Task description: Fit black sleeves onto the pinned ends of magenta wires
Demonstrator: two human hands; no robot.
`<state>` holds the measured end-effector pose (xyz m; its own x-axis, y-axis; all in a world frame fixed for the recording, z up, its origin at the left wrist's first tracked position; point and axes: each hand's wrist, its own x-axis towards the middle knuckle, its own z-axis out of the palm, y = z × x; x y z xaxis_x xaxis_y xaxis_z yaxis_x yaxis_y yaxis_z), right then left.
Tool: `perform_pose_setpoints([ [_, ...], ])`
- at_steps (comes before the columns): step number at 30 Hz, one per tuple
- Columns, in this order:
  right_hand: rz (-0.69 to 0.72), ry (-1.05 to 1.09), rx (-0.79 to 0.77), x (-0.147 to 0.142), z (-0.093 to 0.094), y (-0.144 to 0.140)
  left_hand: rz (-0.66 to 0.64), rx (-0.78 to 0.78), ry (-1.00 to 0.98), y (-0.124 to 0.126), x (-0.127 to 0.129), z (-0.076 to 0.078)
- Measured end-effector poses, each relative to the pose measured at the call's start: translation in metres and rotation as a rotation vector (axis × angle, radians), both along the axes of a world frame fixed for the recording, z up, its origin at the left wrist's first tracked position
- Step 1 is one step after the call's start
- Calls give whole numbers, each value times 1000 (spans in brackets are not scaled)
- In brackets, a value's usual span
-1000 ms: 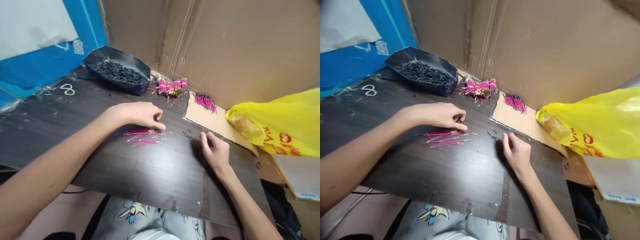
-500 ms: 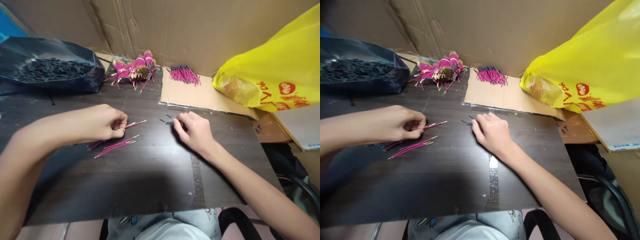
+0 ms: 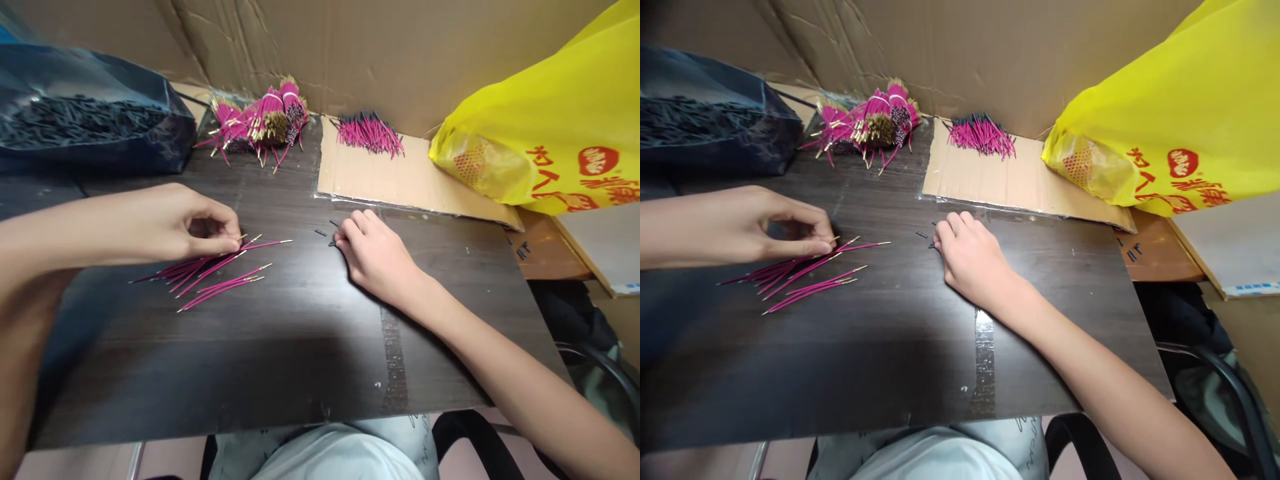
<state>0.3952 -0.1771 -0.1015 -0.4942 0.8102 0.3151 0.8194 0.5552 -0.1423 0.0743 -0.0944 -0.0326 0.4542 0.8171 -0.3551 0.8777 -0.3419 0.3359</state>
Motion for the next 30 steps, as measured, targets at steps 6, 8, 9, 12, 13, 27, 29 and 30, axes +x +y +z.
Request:
perform_pose_setpoints([
  [6, 32, -69, 42, 2, -2, -3, 43, -115, 5, 7, -7, 8],
  [8, 37, -57, 47, 4, -2, -4, 124, -93, -23, 8, -10, 12],
  [9, 44, -42, 49, 4, -2, -5, 171, -75, -38, 8, -12, 14],
  [12, 86, 37, 36, 5, -3, -8, 245, -8, -96, 7, -17, 18],
  [13, 105, 69, 23, 5, -3, -9, 245, 14, -112, 7, -18, 19],
  [27, 230, 88, -43, 3, 7, -13, 275, -23, -194, 4, -11, 18],
  [29, 235, 95, -56, 3, 8, -14, 284, -23, -213, 5, -13, 18],
  [30, 239, 98, -57, 4, 8, -14, 290, -29, -211, 5, -14, 18],
])
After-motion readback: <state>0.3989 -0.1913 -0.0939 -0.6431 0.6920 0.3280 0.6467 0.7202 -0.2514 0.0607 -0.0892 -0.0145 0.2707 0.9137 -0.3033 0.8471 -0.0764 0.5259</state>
